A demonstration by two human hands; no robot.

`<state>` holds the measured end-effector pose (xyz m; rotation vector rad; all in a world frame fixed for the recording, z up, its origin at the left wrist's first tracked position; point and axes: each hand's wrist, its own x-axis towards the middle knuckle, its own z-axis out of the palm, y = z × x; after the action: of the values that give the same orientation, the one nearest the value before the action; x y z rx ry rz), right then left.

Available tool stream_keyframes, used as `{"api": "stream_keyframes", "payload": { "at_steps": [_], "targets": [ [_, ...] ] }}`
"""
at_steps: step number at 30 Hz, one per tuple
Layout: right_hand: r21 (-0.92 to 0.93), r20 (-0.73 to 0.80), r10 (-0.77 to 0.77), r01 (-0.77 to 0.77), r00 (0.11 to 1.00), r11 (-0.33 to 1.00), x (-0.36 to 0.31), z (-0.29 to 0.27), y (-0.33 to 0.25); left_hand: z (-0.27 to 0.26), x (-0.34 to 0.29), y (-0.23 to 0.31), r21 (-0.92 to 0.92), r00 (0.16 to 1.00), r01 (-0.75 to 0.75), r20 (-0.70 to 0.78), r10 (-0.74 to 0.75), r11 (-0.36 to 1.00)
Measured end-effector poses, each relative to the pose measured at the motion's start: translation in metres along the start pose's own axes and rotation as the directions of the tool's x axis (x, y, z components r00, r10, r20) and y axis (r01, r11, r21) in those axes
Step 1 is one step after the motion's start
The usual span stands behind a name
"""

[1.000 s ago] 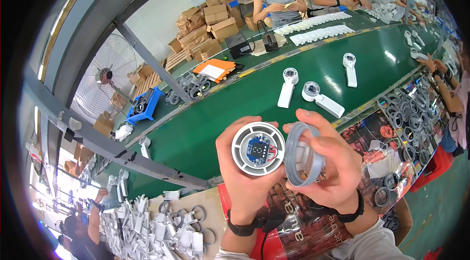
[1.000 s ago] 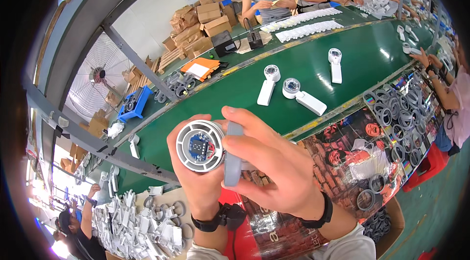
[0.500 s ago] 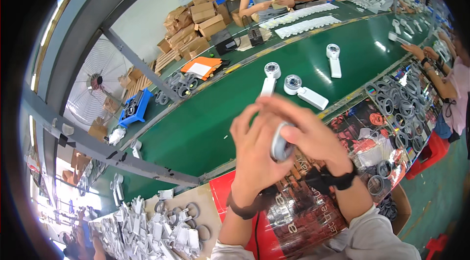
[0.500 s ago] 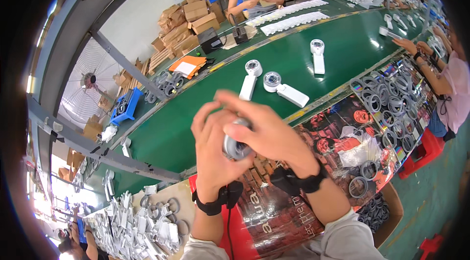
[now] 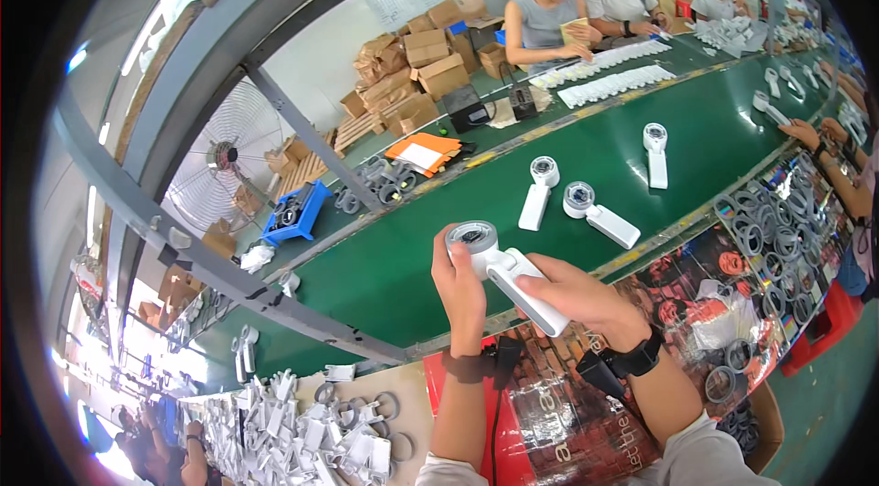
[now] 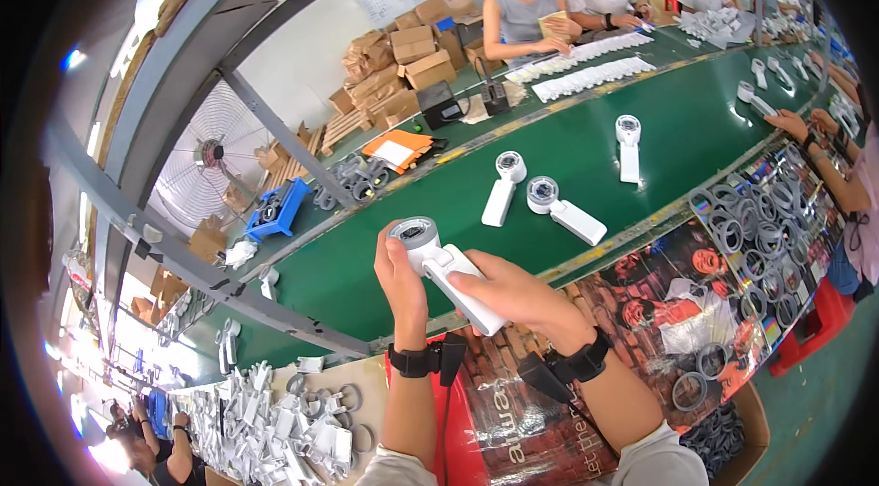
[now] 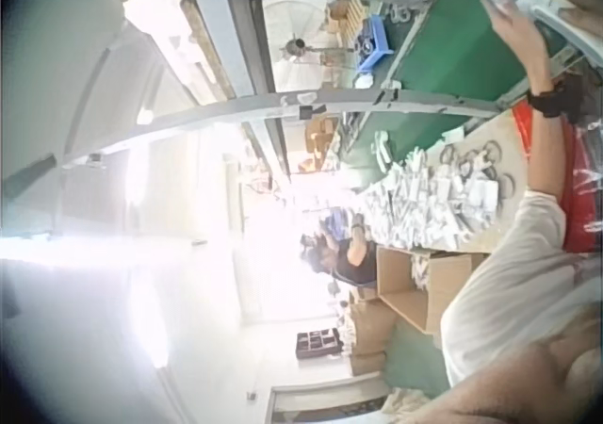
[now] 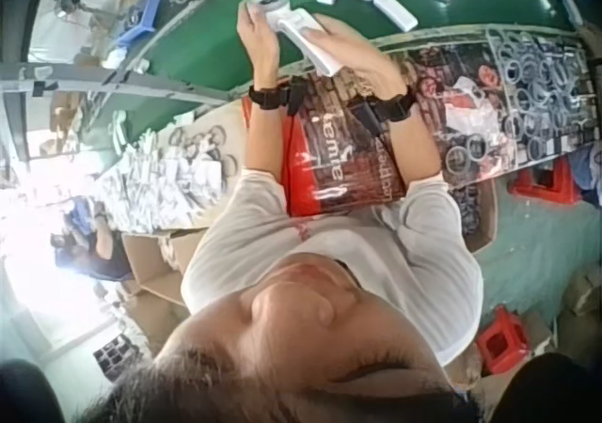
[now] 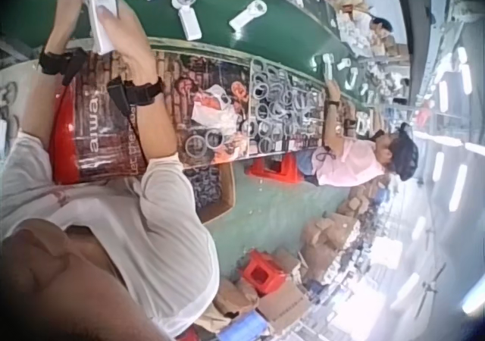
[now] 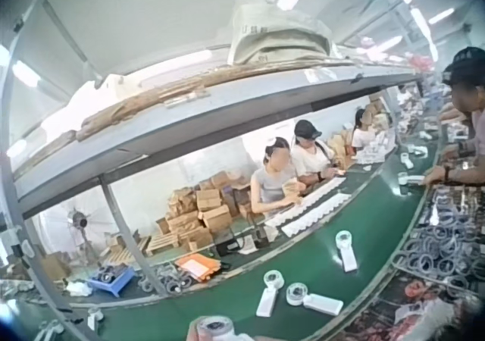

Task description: Manually assembling electronic device components at a factory workstation.

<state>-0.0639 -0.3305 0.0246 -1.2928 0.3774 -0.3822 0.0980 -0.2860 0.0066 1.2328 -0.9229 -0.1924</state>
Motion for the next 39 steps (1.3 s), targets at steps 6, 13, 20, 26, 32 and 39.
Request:
{"api": "stream_keyframes", "payload": {
  "at_steps": [6,13,20,26,32,39],
  "targets": [
    [-0.047,0.01,0.107,-0.106,0.994,0.993,0.03,0.003,0.04,-0.048,0.025,-0.038,0.283,0.965,-0.053,0.26,-0.024,0.958],
    [-0.225,-0.234,0.114,-0.168,0.965,0.96,0.092,-0.001,0.117,-0.075,0.036,-0.033,0.666,0.997,0.045,0.019,-0.076,0.745],
    [-0.901,-0.404,-0.491,-0.245,0.772,0.357,0.167,-0.039,0.102,-0.082,0.034,-0.014,0.636,0.998,-0.048,0.002,0.061,0.77],
    [-0.887,-0.461,-0.394,-0.399,0.795,0.233,0.182,-0.077,0.118,-0.07,0.031,-0.021,0.605,0.992,-0.065,0.128,-0.017,0.793],
    [-0.865,-0.014,-0.662,0.323,0.749,0.384,0.072,-0.008,0.073,-0.043,0.025,-0.048,0.254,0.958,0.117,0.226,-0.176,0.96],
    [-0.878,-0.013,-0.549,0.253,0.836,0.406,-0.107,-0.011,0.006,0.009,-0.012,0.03,-0.147,0.912,0.079,0.41,-0.012,0.986]
  ]
}}
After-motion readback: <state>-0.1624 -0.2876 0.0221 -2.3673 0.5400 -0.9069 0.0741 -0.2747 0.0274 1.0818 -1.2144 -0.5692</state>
